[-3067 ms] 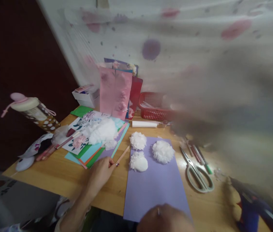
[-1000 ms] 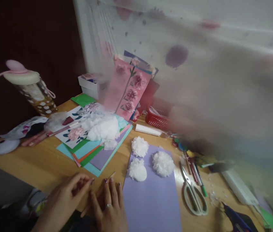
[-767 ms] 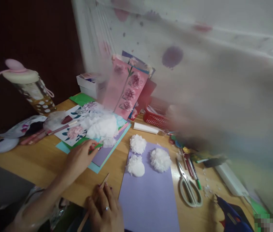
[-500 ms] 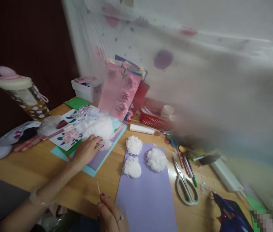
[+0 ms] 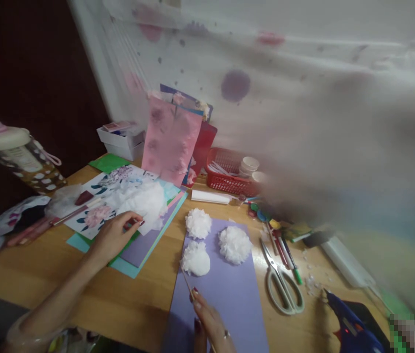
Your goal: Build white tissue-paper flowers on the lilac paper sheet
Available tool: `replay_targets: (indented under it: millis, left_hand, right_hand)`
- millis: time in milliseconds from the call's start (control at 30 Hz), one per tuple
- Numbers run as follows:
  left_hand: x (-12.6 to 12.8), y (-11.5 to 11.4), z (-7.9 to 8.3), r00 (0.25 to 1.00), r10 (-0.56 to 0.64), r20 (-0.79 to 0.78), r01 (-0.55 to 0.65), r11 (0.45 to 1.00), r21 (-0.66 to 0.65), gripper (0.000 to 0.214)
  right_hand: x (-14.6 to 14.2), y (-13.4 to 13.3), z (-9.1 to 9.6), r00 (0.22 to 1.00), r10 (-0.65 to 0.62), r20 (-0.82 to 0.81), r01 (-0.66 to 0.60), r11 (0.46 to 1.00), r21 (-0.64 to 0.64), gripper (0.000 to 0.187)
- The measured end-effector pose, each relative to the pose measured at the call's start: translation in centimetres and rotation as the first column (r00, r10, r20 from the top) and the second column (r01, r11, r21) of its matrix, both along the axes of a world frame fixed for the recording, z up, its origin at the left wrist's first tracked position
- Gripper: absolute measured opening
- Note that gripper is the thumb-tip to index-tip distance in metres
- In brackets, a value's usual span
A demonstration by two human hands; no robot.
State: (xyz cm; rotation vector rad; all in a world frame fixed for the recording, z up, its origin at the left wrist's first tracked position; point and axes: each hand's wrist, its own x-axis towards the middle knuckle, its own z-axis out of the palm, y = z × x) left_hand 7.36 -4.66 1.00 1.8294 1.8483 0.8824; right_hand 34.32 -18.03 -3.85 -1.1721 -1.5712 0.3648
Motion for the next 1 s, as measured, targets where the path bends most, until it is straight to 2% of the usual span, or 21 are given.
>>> replay_targets:
  millis: [133, 233, 300, 367, 467, 567, 833, 1000]
  left_hand:
    - [-0.6, 0.1, -0.7, 0.981, 0.049, 0.188, -0.030, 0.994, -0.103, 0.018]
    - [-1.0, -0.3, -1.1, 0.935, 0.053, 0.351, -0.013, 0.993, -0.115, 0.036]
    - [-1.0, -0.8, -1.0, 0.917, 0.059, 0.395, -0.009, 0.992, -0.129, 0.046]
    - [-1.0, -1.3, -0.8, 0.929, 0.080, 0.362, -0.043, 0.993, -0.110, 0.051]
    - [-1.1, -1.9, -0.7, 0.967, 0.119, 0.227, -0.119, 0.993, -0.012, 0.052]
    - [-1.4, -2.0, -1.0, 0.991, 0.072, 0.111, -0.072, 0.997, -0.007, 0.047]
    - [-1.9, -1.9, -1.7, 0.999, -0.013, -0.044, 0.012, 1.000, -0.008, 0.026]
    - [-1.9, -1.9, -1.3, 0.998, 0.035, -0.060, -0.030, 0.997, 0.074, 0.020]
  right_hand:
    - [0.6, 0.6, -0.5, 0.998, -0.047, -0.046, 0.048, 0.999, 0.010, 0.025]
    - [0.9, 0.8, -0.9, 0.997, -0.072, -0.033, 0.073, 0.997, 0.016, 0.025]
    - [1.0, 0.9, -1.2, 0.997, -0.070, -0.027, 0.071, 0.997, 0.024, 0.025]
    - [1.1, 1.0, -1.2, 0.998, -0.055, -0.041, 0.057, 0.998, 0.042, 0.025]
    - [0.9, 1.1, -1.0, 0.994, -0.071, -0.081, 0.076, 0.996, 0.055, 0.024]
    - [0.8, 0.9, -0.7, 0.988, -0.109, -0.109, 0.113, 0.993, 0.029, 0.024]
    - [0.2, 0.1, -0.3, 0.989, -0.075, -0.126, 0.068, 0.996, -0.063, 0.023]
    - [-0.2, 0.1, 0.1, 0.986, -0.125, -0.111, 0.120, 0.992, -0.049, 0.021]
